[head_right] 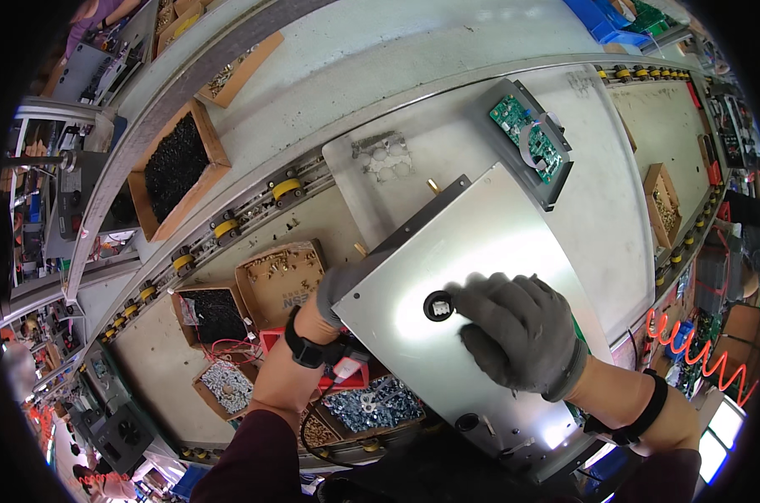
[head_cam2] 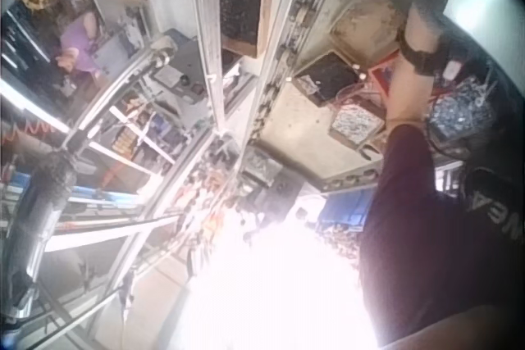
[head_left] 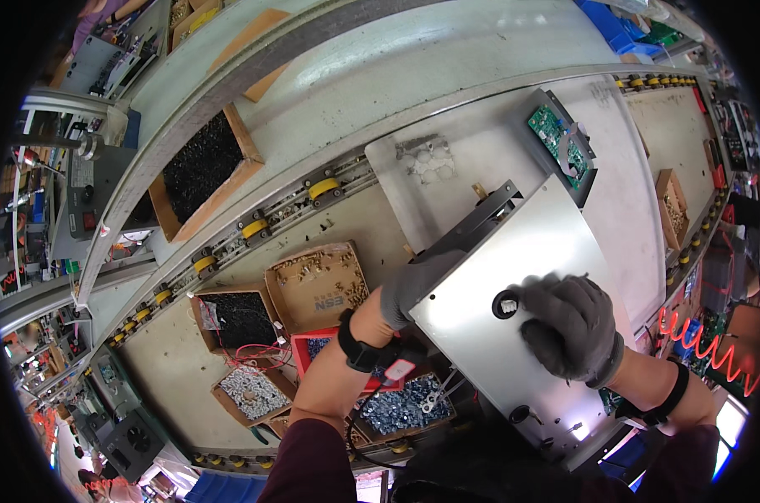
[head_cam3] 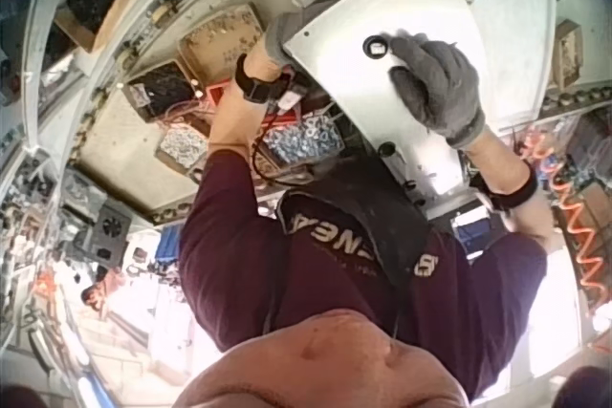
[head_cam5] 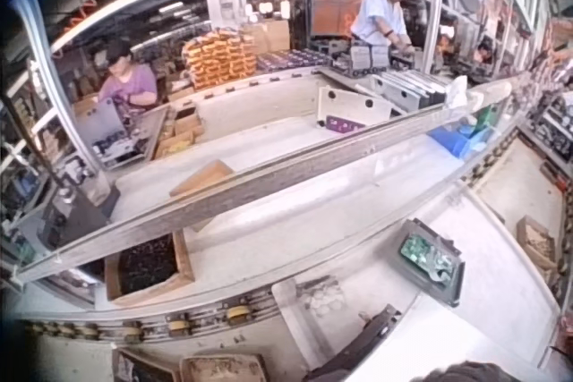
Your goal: Assembling the internal components and housing of an electronic unit on a production line.
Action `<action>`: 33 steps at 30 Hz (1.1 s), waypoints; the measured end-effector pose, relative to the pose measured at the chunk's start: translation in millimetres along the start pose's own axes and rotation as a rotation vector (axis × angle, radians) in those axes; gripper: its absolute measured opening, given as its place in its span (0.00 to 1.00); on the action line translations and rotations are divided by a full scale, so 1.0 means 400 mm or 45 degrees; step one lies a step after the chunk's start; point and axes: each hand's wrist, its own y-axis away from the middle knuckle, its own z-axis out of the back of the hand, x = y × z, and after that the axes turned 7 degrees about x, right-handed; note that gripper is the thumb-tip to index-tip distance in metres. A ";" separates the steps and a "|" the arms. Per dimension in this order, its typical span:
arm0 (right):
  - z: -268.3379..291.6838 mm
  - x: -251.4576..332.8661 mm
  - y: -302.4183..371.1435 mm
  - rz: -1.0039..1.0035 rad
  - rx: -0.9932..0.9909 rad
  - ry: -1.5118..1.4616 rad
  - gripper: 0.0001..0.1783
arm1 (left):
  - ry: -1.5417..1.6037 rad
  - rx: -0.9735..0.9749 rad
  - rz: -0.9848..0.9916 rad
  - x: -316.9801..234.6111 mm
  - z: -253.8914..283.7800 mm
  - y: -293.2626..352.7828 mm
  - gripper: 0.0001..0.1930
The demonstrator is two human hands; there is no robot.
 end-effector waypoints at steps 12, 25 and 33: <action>0.028 0.047 -0.040 -0.054 -0.045 0.066 0.22 | 0.034 0.005 -0.052 -0.110 0.007 -0.018 0.24; 0.035 0.093 -0.032 -0.167 0.175 -0.135 0.16 | -0.583 -0.584 -0.146 -0.081 -0.129 -0.022 0.18; 0.041 0.075 -0.045 -0.145 0.201 -0.093 0.07 | -0.452 -0.456 0.595 -0.119 -0.091 0.016 0.19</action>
